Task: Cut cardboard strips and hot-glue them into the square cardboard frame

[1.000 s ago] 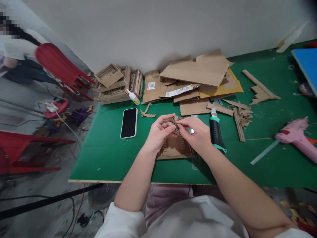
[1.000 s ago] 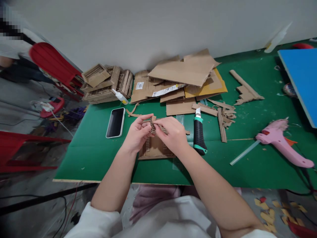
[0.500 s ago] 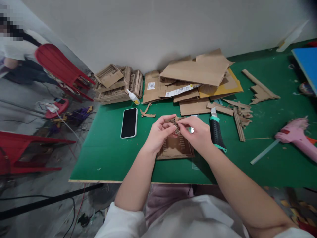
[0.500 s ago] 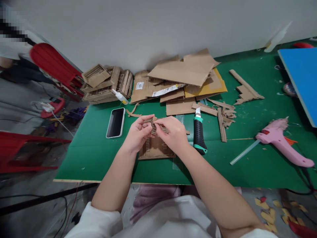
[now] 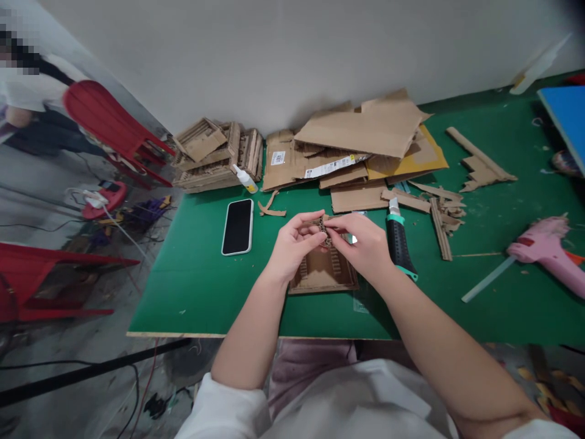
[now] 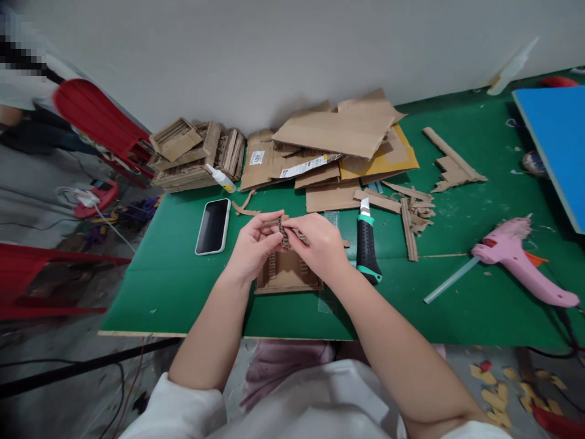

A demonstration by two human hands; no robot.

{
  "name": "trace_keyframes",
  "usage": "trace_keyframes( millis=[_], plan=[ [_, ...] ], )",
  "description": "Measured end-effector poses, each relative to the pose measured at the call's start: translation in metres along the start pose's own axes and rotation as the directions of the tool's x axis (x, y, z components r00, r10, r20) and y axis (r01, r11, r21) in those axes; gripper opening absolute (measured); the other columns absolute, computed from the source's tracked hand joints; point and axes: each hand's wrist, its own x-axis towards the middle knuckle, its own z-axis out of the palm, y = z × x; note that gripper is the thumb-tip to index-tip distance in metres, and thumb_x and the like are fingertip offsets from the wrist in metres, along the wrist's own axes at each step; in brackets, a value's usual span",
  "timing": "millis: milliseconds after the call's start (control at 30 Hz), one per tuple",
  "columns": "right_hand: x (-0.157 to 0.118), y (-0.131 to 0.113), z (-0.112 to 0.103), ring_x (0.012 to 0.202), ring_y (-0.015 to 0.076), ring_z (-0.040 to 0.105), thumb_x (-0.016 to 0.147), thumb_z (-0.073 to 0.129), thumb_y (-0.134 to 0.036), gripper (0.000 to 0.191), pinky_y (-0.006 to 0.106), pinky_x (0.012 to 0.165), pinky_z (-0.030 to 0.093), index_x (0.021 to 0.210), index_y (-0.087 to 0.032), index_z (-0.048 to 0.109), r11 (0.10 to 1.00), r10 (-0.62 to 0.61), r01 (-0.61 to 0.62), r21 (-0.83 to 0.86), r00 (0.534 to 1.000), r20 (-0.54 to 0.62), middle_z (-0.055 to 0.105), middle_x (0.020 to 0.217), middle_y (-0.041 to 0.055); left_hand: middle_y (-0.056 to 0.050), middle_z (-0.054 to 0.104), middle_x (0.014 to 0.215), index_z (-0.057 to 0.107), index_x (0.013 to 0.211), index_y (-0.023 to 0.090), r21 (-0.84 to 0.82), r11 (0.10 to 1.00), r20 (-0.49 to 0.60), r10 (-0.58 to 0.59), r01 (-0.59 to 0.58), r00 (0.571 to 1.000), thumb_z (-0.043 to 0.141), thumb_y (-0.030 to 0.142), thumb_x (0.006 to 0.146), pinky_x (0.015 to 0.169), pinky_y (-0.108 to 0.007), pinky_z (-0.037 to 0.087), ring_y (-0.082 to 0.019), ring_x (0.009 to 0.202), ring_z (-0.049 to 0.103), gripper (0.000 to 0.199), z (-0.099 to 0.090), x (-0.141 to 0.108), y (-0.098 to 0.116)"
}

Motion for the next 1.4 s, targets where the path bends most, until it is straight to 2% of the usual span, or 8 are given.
trace_keyframes(
  millis=[300,433,533,767,1000,1200,1400],
  plan=[
    [-0.0022,0.0033,-0.0007,0.076,0.0128,0.06,0.08,0.051,-0.017,0.017,0.027,0.069,0.052,0.095,-0.021,0.059,0.995,0.089,-0.092,0.033,0.993,0.077,0.066,0.085,0.0022,0.001,0.062,0.072,0.06,0.108,0.021,-0.01,0.999,0.05,-0.043,0.043,0.998,0.068,0.023,0.071,0.057,-0.019,0.052,-0.007,0.059,0.059,0.038,-0.0012,0.0,0.0013],
    [-0.0011,0.006,-0.0045,0.08,0.0132,0.06,0.081,0.051,-0.019,0.017,0.028,0.071,0.051,0.096,-0.022,0.058,0.999,0.04,-0.043,0.017,0.992,0.12,0.066,0.087,0.0021,0.0,0.063,0.075,0.061,0.109,0.021,-0.005,0.997,0.058,-0.073,0.073,0.996,0.066,0.025,0.072,0.053,-0.02,0.052,-0.009,0.057,0.061,0.037,-0.0022,-0.0006,0.0039],
    [-0.0004,0.0054,-0.0056,0.078,0.0126,0.06,0.082,0.052,-0.018,0.017,0.027,0.071,0.05,0.097,-0.021,0.058,1.0,0.001,-0.002,0.003,0.995,0.104,0.066,0.086,0.0023,-0.001,0.064,0.078,0.061,0.109,0.022,-0.011,0.996,0.06,-0.085,0.086,0.995,0.066,0.026,0.072,0.052,-0.02,0.051,-0.009,0.057,0.061,0.037,-0.0024,-0.0011,0.0047],
    [0.0,0.0006,-0.0048,0.074,0.0127,0.06,0.08,0.055,-0.02,0.009,0.027,0.068,0.049,0.087,-0.019,0.061,1.0,0.012,-0.012,-0.029,1.0,0.013,0.067,0.08,0.0019,0.0,0.063,0.081,0.06,0.11,0.023,-0.024,0.994,0.093,-0.103,0.106,0.99,0.066,0.024,0.073,0.054,-0.022,0.053,-0.01,0.058,0.062,0.038,0.0006,-0.0017,0.0022],
    [-0.0007,-0.0002,-0.0029,0.077,0.0122,0.062,0.081,0.054,-0.019,0.022,0.026,0.069,0.051,0.102,-0.02,0.058,0.995,0.099,-0.099,-0.014,0.995,0.024,0.068,0.088,0.0017,0.002,0.061,0.077,0.057,0.112,0.026,-0.054,0.997,0.047,-0.06,0.063,0.997,0.066,0.024,0.072,0.055,-0.02,0.052,-0.009,0.058,0.061,0.041,0.0012,-0.0005,0.0012],
    [-0.0012,0.0009,-0.0028,0.079,0.0135,0.062,0.079,0.055,-0.016,0.013,0.028,0.073,0.051,0.088,-0.02,0.062,0.996,-0.016,0.015,-0.087,1.0,-0.015,0.069,0.086,0.0023,0.003,0.059,0.071,0.057,0.114,0.023,-0.027,0.997,0.03,-0.068,0.069,0.997,0.069,0.024,0.07,0.056,-0.02,0.052,-0.008,0.058,0.06,0.046,0.0018,0.0003,0.0003],
    [-0.0023,0.0009,-0.0027,0.076,0.0139,0.061,0.077,0.055,-0.014,0.009,0.027,0.069,0.05,0.082,-0.018,0.061,0.99,-0.03,0.029,-0.135,1.0,-0.006,0.068,0.081,0.003,0.004,0.056,0.068,0.06,0.109,0.023,-0.041,0.997,0.008,-0.065,0.066,0.998,0.069,0.024,0.069,0.056,-0.019,0.053,-0.006,0.058,0.057,0.041,0.0032,0.0008,-0.0012]
  ],
)
